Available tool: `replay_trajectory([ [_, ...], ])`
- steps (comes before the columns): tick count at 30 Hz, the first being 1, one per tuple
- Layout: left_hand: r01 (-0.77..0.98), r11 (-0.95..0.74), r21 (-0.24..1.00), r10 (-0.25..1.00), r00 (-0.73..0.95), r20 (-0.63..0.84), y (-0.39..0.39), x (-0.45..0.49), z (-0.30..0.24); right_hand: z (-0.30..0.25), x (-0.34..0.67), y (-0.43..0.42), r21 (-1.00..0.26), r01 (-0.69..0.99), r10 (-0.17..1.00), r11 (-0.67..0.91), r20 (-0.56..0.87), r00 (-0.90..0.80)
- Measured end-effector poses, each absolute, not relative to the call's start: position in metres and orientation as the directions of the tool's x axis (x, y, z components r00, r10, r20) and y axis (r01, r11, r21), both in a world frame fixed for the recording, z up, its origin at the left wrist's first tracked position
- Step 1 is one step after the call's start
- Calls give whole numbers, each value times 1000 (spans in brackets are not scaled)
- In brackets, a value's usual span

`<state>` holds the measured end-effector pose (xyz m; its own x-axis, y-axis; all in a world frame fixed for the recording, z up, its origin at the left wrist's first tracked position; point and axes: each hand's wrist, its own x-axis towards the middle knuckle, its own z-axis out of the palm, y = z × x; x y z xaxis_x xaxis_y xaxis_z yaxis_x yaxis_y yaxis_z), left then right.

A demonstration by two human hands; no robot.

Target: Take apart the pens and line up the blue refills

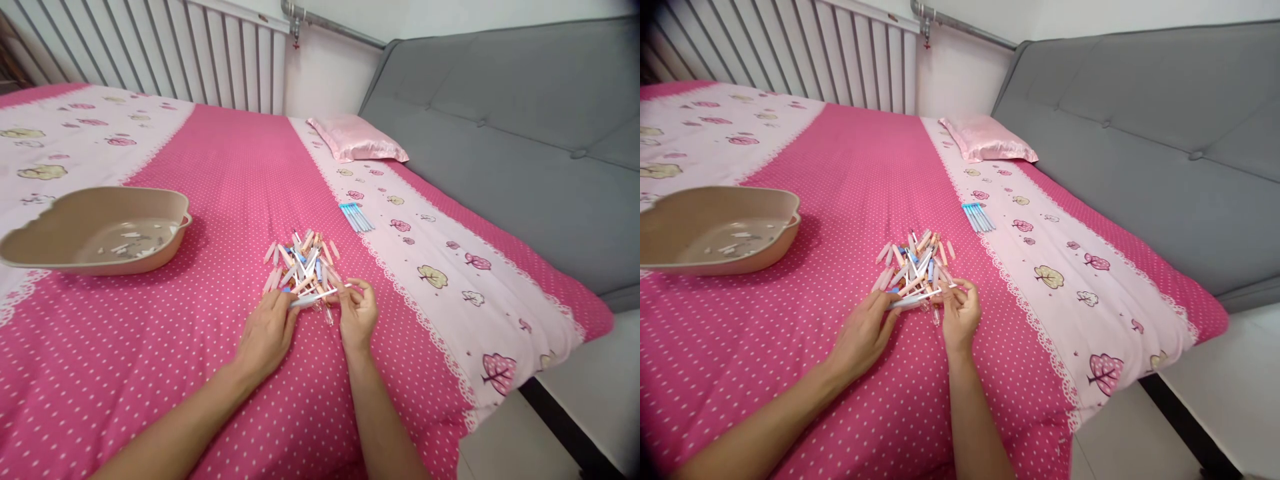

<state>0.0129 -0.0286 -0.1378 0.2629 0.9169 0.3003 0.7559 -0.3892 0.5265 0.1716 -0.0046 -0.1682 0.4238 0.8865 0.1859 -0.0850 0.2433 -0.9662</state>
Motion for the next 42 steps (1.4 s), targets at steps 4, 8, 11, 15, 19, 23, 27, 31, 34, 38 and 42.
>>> replay_trajectory([
  [4,759,-421,497,895,257,366,-27,11,-139,-169,171,-6,-964,-25,904,264,238,356],
  [8,755,-440,485,882,262,392,-27,10,-139,-169,170,-10,-924,176,889,340,377,259],
  [11,727,-454,516,877,263,401,-28,11,-138,-167,169,-13,-820,383,852,425,506,138],
  [15,700,-447,556,883,249,397,-28,11,-139,-167,167,-15,-676,534,787,507,616,33],
  [19,678,-408,612,906,217,364,-29,11,-139,-166,166,-14,-648,530,746,548,665,42],
  [23,559,-253,790,962,62,264,-29,12,-134,-169,168,-12,-752,508,726,419,614,310],
  [27,341,-147,929,979,-82,185,-28,12,-132,-173,170,-9,-881,418,714,221,438,546],
  [31,180,-132,975,976,-149,159,-27,11,-134,-173,171,-8,-902,403,756,155,371,540],
  [34,83,-130,988,979,-144,141,-27,12,-135,-170,170,-9,-869,470,788,156,396,470],
  [38,40,-143,989,979,-144,147,-26,13,-134,-169,171,-11,-793,586,833,165,431,348],
  [42,60,-161,985,975,-142,168,-25,13,-134,-168,169,-12,-770,622,882,144,384,273],
])
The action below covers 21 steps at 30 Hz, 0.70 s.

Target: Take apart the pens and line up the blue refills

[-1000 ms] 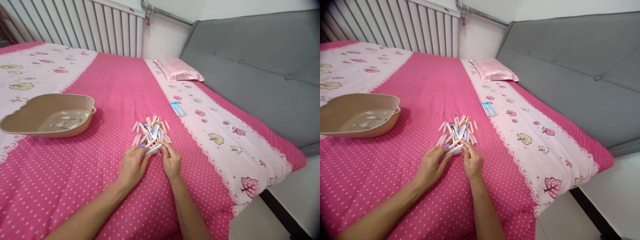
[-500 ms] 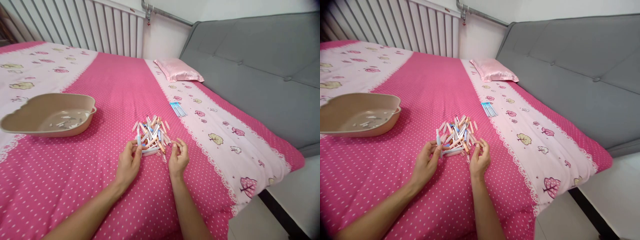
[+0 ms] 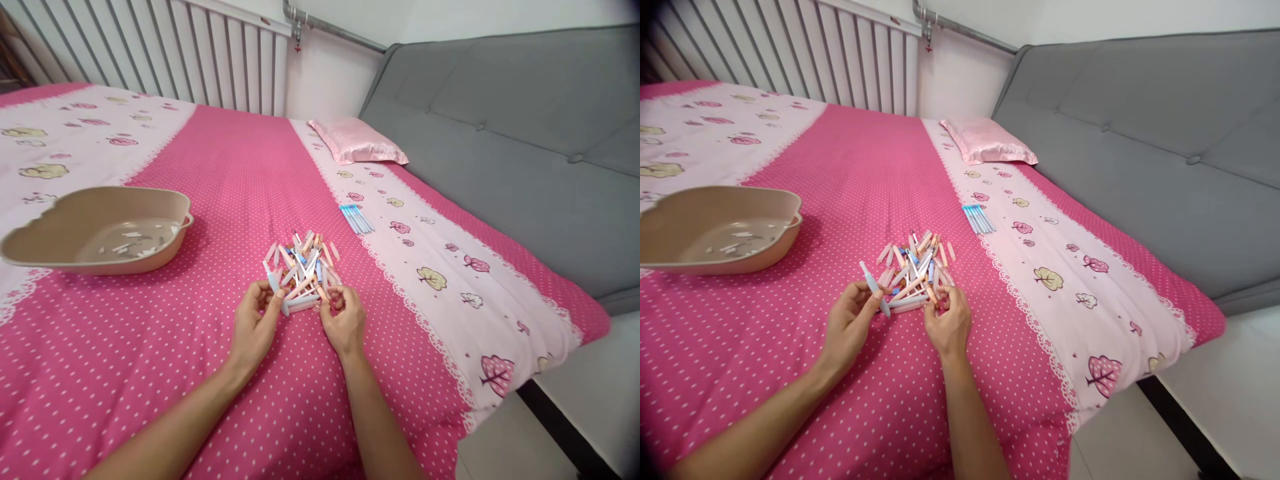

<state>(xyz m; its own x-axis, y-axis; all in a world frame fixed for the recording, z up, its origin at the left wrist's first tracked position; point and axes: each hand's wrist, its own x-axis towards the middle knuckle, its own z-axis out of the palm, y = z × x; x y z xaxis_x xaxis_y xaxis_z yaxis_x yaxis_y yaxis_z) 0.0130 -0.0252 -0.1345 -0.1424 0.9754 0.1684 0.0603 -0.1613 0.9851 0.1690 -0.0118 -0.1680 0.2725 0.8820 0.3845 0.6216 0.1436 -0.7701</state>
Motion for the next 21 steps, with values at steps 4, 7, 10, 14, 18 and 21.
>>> replay_trajectory([
  [4,64,-157,985,979,-123,164,-25,12,-135,-167,167,-13,-775,624,922,99,308,236],
  [7,58,-160,985,981,-101,165,-26,13,-136,-167,168,-13,-776,627,931,65,273,242],
  [10,54,-162,985,981,-96,167,-26,13,-136,-168,169,-12,-794,605,931,63,265,250],
  [14,71,-126,990,990,-51,129,-27,13,-137,-169,170,-10,-835,545,922,69,262,285],
  [18,201,-101,974,994,70,89,-28,12,-137,-172,171,-9,-867,495,894,49,259,365],
  [21,345,-130,930,984,157,79,-29,13,-136,-174,173,-8,-868,496,856,18,270,440],
])
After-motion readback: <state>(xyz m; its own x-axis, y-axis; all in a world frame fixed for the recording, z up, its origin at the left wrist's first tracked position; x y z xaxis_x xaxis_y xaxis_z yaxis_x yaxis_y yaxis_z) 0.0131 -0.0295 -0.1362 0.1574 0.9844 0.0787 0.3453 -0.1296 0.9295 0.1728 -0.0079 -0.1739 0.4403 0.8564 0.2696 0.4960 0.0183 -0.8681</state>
